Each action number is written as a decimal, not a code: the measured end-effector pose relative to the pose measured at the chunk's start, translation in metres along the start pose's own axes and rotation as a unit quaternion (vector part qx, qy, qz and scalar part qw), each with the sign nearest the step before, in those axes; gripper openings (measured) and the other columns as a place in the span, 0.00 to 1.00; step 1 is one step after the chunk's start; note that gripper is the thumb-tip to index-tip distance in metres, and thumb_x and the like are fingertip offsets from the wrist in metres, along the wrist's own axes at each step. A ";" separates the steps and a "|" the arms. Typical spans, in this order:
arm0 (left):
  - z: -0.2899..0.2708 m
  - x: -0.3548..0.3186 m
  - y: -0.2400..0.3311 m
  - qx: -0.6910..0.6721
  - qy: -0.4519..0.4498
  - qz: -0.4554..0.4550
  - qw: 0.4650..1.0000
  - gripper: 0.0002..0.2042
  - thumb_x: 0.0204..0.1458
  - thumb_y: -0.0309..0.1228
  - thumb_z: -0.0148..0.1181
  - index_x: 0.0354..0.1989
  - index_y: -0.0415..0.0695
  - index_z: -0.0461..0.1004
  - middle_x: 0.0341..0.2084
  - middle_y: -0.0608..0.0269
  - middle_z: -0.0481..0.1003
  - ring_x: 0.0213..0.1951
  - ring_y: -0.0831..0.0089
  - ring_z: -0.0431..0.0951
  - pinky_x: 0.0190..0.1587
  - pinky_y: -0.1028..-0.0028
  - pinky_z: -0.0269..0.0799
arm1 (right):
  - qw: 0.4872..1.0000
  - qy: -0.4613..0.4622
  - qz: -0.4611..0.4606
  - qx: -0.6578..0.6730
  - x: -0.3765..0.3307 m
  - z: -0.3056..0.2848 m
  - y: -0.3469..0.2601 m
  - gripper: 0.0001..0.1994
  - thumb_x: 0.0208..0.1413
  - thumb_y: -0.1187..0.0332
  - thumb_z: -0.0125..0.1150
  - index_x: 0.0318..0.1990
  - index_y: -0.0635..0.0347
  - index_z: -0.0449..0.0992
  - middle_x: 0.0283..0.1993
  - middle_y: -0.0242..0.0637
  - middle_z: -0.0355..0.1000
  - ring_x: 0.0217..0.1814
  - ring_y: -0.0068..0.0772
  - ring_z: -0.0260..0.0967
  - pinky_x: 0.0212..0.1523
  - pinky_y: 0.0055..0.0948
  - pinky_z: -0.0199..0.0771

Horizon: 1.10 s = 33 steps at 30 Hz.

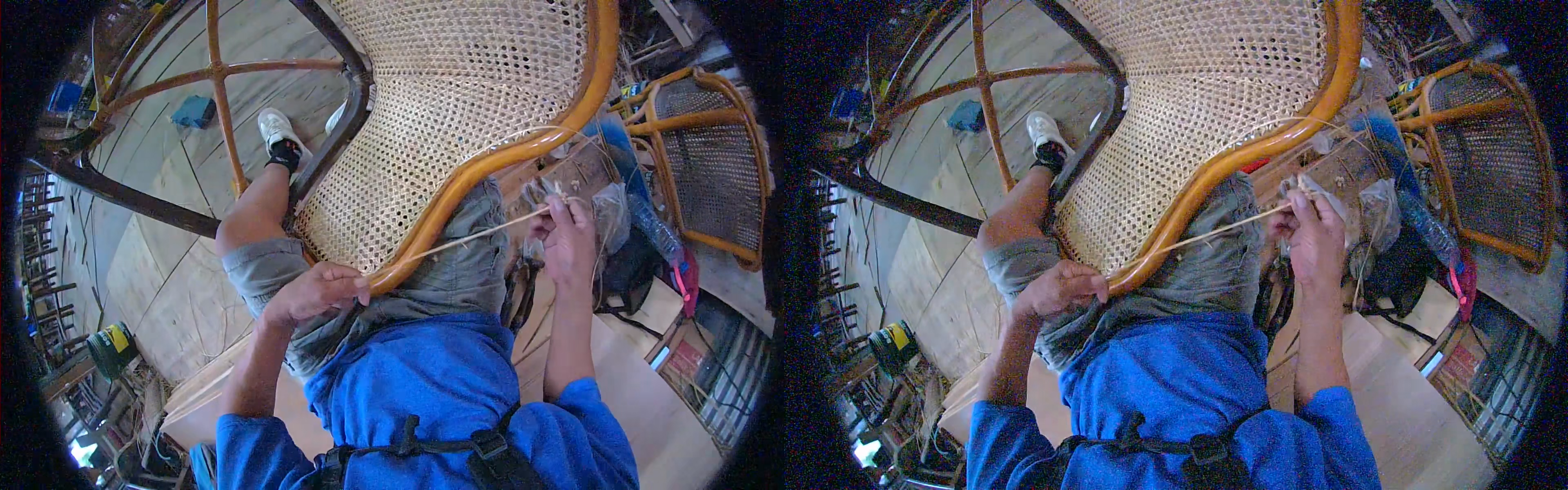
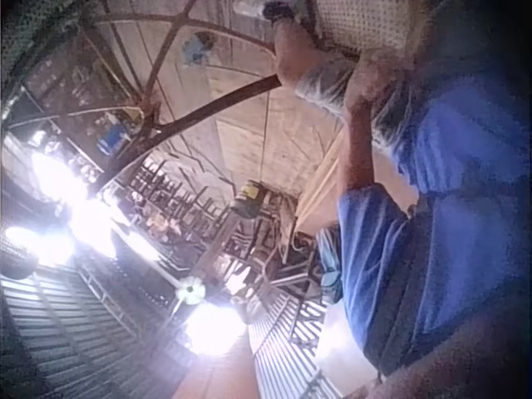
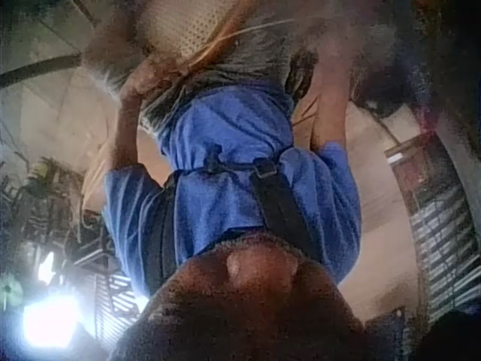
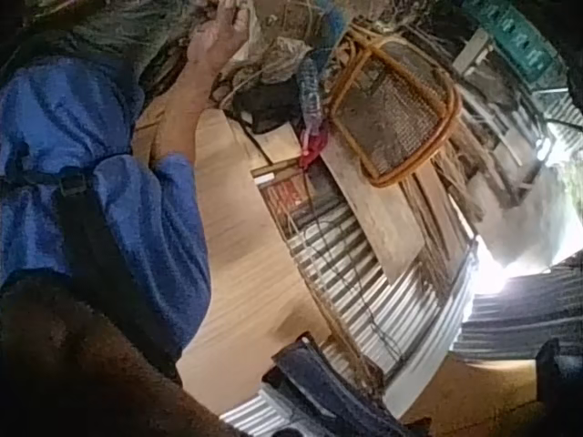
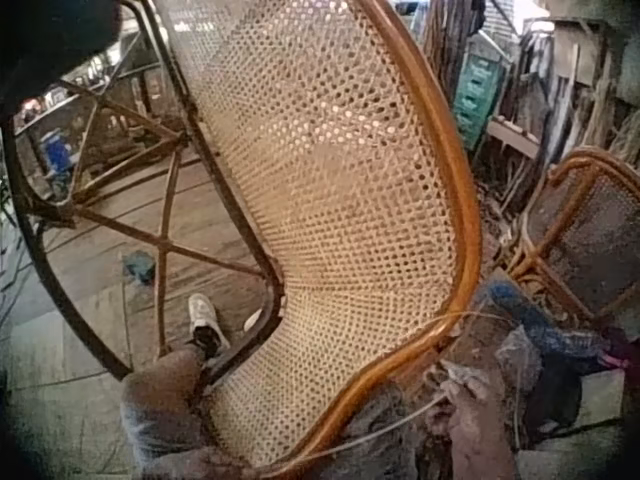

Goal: The person weaves a thin cane strip into the seat of a rattan chair. They thread the cane through the existing weave and use a hammer to tap the strip flush against the frame to secure it.

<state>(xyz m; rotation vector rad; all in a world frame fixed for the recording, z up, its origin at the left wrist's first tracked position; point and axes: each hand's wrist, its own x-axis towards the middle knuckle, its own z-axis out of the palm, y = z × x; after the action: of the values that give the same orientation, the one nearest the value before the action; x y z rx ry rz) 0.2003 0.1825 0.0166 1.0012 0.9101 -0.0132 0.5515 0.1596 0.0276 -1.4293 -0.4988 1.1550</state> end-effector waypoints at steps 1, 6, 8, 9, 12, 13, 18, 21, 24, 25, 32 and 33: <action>0.002 0.003 -0.006 -0.002 0.025 0.033 0.999 0.15 0.56 0.40 0.47 0.28 0.42 0.73 0.16 0.76 0.63 0.20 0.86 0.59 0.22 0.82 0.56 | 1.000 -0.014 0.003 -0.008 0.005 0.002 0.001 0.09 0.54 0.66 0.55 0.37 0.62 0.70 0.28 0.32 0.70 0.22 0.23 0.68 0.26 0.22 0.72; 0.011 0.012 -0.005 0.070 0.131 0.017 0.989 0.15 0.56 0.40 0.47 0.29 0.40 0.72 0.18 0.73 0.66 0.23 0.81 0.65 0.26 0.79 0.62 | 0.977 -0.039 -0.041 -0.203 0.027 0.004 0.013 0.09 0.55 0.64 0.54 0.34 0.61 0.72 0.26 0.30 0.69 0.22 0.21 0.67 0.22 0.22 0.67; 0.022 0.017 -0.010 0.111 0.186 0.064 0.974 0.15 0.56 0.39 0.47 0.29 0.38 0.71 0.19 0.72 0.67 0.24 0.78 0.67 0.27 0.76 0.65 | 0.931 -0.091 0.014 -0.353 0.021 0.016 0.012 0.09 0.54 0.64 0.55 0.33 0.61 0.73 0.25 0.32 0.70 0.23 0.22 0.67 0.23 0.24 0.66; 0.030 0.017 -0.013 0.115 0.191 0.079 0.972 0.15 0.55 0.39 0.48 0.29 0.38 0.70 0.19 0.70 0.68 0.23 0.75 0.68 0.27 0.74 0.66 | 0.888 -0.124 0.070 -0.437 0.005 0.033 0.001 0.09 0.53 0.64 0.56 0.32 0.61 0.73 0.24 0.33 0.70 0.24 0.24 0.68 0.24 0.26 0.66; 0.056 0.021 -0.014 0.158 0.211 0.136 0.955 0.12 0.53 0.36 0.50 0.29 0.38 0.70 0.18 0.61 0.70 0.21 0.65 0.72 0.27 0.67 0.69 | 0.755 -0.268 -0.243 -0.546 -0.040 0.071 -0.005 0.07 0.53 0.68 0.51 0.34 0.63 0.72 0.29 0.40 0.72 0.33 0.32 0.70 0.35 0.29 0.68; 0.064 0.024 -0.010 0.192 0.220 0.162 0.943 0.10 0.53 0.34 0.50 0.30 0.39 0.70 0.18 0.57 0.70 0.21 0.61 0.72 0.27 0.65 0.69 | 0.741 -0.324 -0.227 -0.542 -0.046 0.082 -0.007 0.08 0.53 0.68 0.51 0.35 0.63 0.72 0.30 0.41 0.72 0.35 0.35 0.70 0.38 0.30 0.68; 0.067 0.021 -0.004 0.226 0.287 0.192 0.911 0.07 0.52 0.31 0.50 0.33 0.42 0.71 0.22 0.46 0.71 0.27 0.53 0.74 0.28 0.62 0.70 | 0.723 -0.411 -0.155 -0.533 -0.034 0.099 0.011 0.09 0.51 0.66 0.53 0.35 0.62 0.72 0.32 0.45 0.70 0.36 0.49 0.68 0.38 0.39 0.67; 0.066 0.017 -0.010 0.206 0.314 0.163 0.912 0.07 0.52 0.30 0.50 0.36 0.43 0.72 0.24 0.49 0.73 0.29 0.54 0.75 0.29 0.63 0.72 | 0.674 -0.400 -0.123 -0.609 -0.008 0.105 0.003 0.11 0.51 0.64 0.53 0.36 0.62 0.72 0.32 0.46 0.70 0.37 0.49 0.67 0.39 0.39 0.66; 0.065 0.018 -0.020 0.201 0.348 0.191 0.896 0.08 0.51 0.30 0.51 0.38 0.43 0.72 0.27 0.51 0.74 0.30 0.55 0.76 0.31 0.65 0.74 | 0.558 -0.450 -0.194 -0.669 0.014 0.109 0.000 0.12 0.51 0.62 0.53 0.37 0.61 0.73 0.33 0.45 0.69 0.36 0.46 0.67 0.37 0.38 0.66; 0.063 0.016 -0.020 0.218 0.341 0.180 0.897 0.08 0.51 0.30 0.51 0.38 0.43 0.72 0.28 0.52 0.75 0.30 0.55 0.76 0.32 0.65 0.74 | 0.507 -0.460 -0.236 -0.690 0.016 0.114 -0.003 0.12 0.51 0.62 0.53 0.37 0.61 0.72 0.33 0.45 0.69 0.36 0.45 0.67 0.37 0.37 0.66; 0.051 0.018 -0.021 0.194 0.330 0.176 0.907 0.12 0.51 0.31 0.51 0.44 0.46 0.70 0.28 0.53 0.75 0.30 0.58 0.77 0.29 0.65 0.74 | 0.636 -0.518 0.142 -0.554 0.026 0.147 -0.005 0.11 0.48 0.62 0.55 0.28 0.62 0.73 0.29 0.42 0.70 0.31 0.39 0.68 0.34 0.34 0.67; 0.050 0.018 -0.019 0.202 0.325 0.168 0.908 0.13 0.51 0.30 0.51 0.45 0.47 0.69 0.27 0.53 0.75 0.29 0.58 0.77 0.28 0.65 0.74 | 0.622 -0.522 0.160 -0.561 0.033 0.146 -0.003 0.11 0.48 0.62 0.55 0.27 0.61 0.73 0.27 0.42 0.70 0.30 0.39 0.68 0.33 0.34 0.67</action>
<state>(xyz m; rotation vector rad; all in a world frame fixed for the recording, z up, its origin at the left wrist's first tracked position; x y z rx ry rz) 0.2374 0.1419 0.0018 1.5904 1.3602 0.4663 0.4420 0.2609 0.0420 -1.7076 -2.1782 2.1227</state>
